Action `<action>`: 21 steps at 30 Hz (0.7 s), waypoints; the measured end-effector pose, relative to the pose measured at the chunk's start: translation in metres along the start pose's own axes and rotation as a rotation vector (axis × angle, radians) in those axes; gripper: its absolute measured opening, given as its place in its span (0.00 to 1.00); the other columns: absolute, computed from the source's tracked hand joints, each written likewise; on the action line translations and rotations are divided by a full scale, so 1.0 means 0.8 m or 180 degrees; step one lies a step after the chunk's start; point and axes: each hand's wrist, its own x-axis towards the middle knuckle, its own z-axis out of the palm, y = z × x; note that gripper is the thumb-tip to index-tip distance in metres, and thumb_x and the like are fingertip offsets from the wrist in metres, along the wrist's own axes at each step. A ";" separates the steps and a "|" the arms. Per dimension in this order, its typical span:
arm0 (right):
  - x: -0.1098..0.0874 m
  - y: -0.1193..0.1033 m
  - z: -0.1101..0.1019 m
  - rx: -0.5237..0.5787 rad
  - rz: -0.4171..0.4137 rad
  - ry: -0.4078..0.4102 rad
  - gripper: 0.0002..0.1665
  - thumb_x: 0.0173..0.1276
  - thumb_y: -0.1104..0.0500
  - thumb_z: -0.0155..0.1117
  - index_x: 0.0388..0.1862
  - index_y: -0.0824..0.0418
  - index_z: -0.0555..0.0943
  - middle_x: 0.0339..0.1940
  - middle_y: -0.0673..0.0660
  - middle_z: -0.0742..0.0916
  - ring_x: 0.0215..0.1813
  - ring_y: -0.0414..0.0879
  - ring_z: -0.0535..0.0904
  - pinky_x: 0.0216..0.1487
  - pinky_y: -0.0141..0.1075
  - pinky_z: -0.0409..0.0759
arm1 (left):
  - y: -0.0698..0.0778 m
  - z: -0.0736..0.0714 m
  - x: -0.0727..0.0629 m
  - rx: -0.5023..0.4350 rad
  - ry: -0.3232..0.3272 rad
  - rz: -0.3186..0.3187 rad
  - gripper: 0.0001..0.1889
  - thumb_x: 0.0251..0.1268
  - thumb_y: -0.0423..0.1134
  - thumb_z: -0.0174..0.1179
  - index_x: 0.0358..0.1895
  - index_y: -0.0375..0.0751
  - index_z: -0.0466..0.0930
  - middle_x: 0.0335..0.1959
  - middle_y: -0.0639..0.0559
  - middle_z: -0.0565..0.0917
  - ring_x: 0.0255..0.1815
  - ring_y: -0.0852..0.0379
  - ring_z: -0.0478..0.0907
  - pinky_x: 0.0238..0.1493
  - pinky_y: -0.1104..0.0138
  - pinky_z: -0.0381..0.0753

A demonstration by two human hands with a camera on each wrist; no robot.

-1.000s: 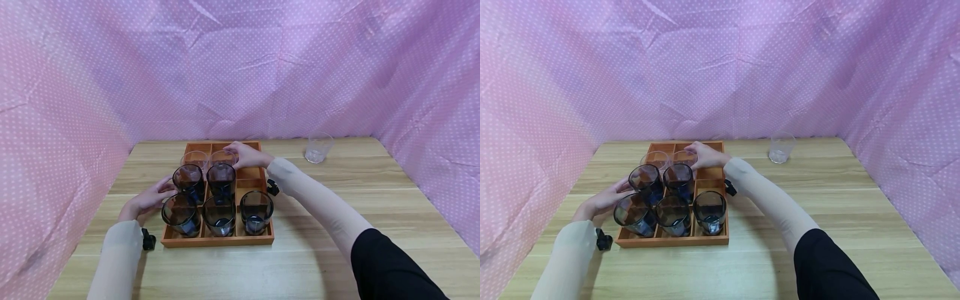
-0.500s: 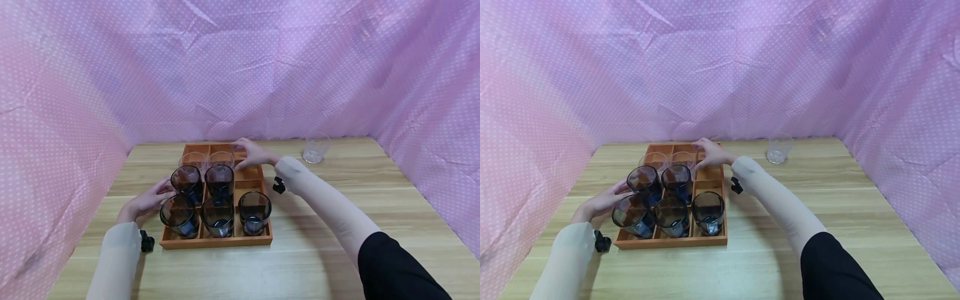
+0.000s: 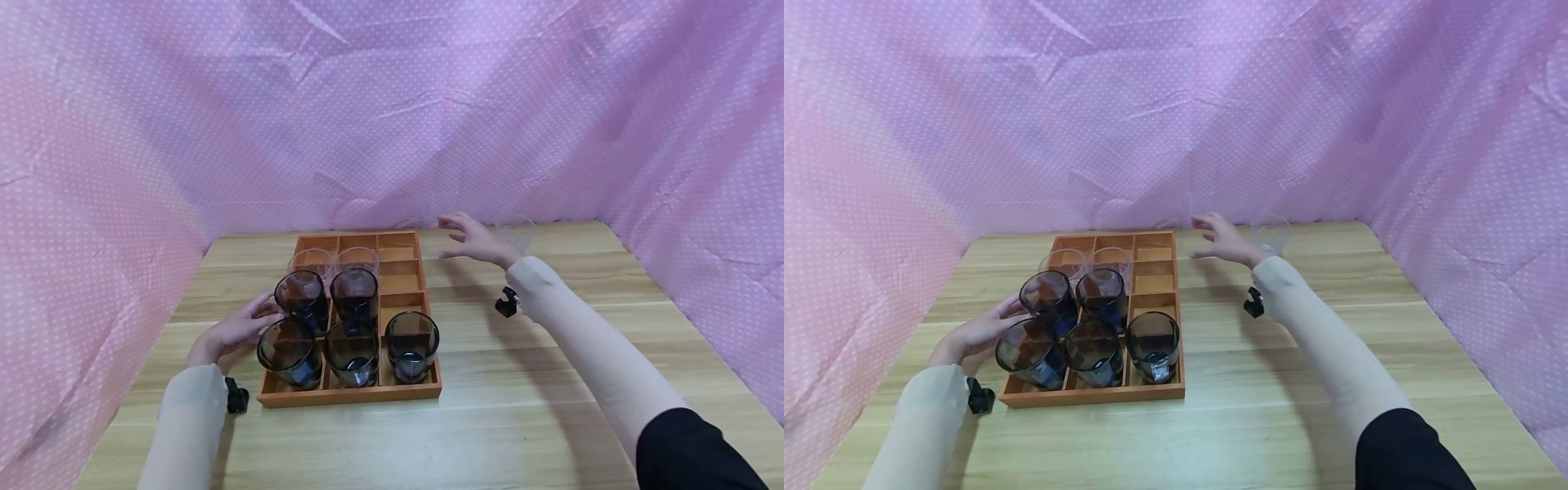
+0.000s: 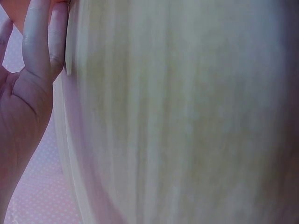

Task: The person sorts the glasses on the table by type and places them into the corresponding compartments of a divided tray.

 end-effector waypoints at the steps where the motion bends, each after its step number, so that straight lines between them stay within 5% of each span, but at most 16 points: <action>1: -0.005 0.003 -0.005 -0.0013 0.0024 0.0075 0.49 0.57 0.70 0.72 0.73 0.73 0.57 0.68 0.69 0.65 0.75 0.62 0.58 0.74 0.48 0.60 | 0.000 0.000 0.000 -0.0013 0.0008 -0.0006 0.34 0.76 0.43 0.48 0.78 0.49 0.40 0.69 0.29 0.59 0.65 0.43 0.65 0.53 0.58 0.75; 8: -0.033 0.023 -0.035 0.0022 0.0013 0.0672 0.46 0.56 0.73 0.71 0.71 0.74 0.59 0.67 0.72 0.66 0.73 0.65 0.59 0.75 0.49 0.56 | 0.002 -0.001 0.000 -0.0032 -0.0003 0.0041 0.33 0.76 0.41 0.48 0.77 0.48 0.42 0.67 0.31 0.62 0.54 0.60 0.70 0.46 0.67 0.75; 15: -0.056 0.050 -0.055 -0.0302 0.0131 0.1376 0.47 0.56 0.67 0.73 0.72 0.71 0.61 0.70 0.68 0.66 0.74 0.63 0.58 0.76 0.51 0.53 | 0.002 -0.001 0.000 -0.0013 -0.0043 0.0039 0.34 0.76 0.42 0.49 0.77 0.49 0.42 0.69 0.28 0.59 0.65 0.41 0.65 0.54 0.56 0.74; 21: -0.068 0.068 -0.064 -0.0541 0.0600 0.1936 0.54 0.56 0.59 0.75 0.75 0.66 0.55 0.75 0.67 0.60 0.75 0.63 0.54 0.75 0.55 0.51 | 0.004 -0.001 -0.002 -0.0004 -0.0062 -0.0038 0.33 0.76 0.43 0.48 0.77 0.50 0.42 0.70 0.29 0.58 0.69 0.34 0.58 0.59 0.46 0.71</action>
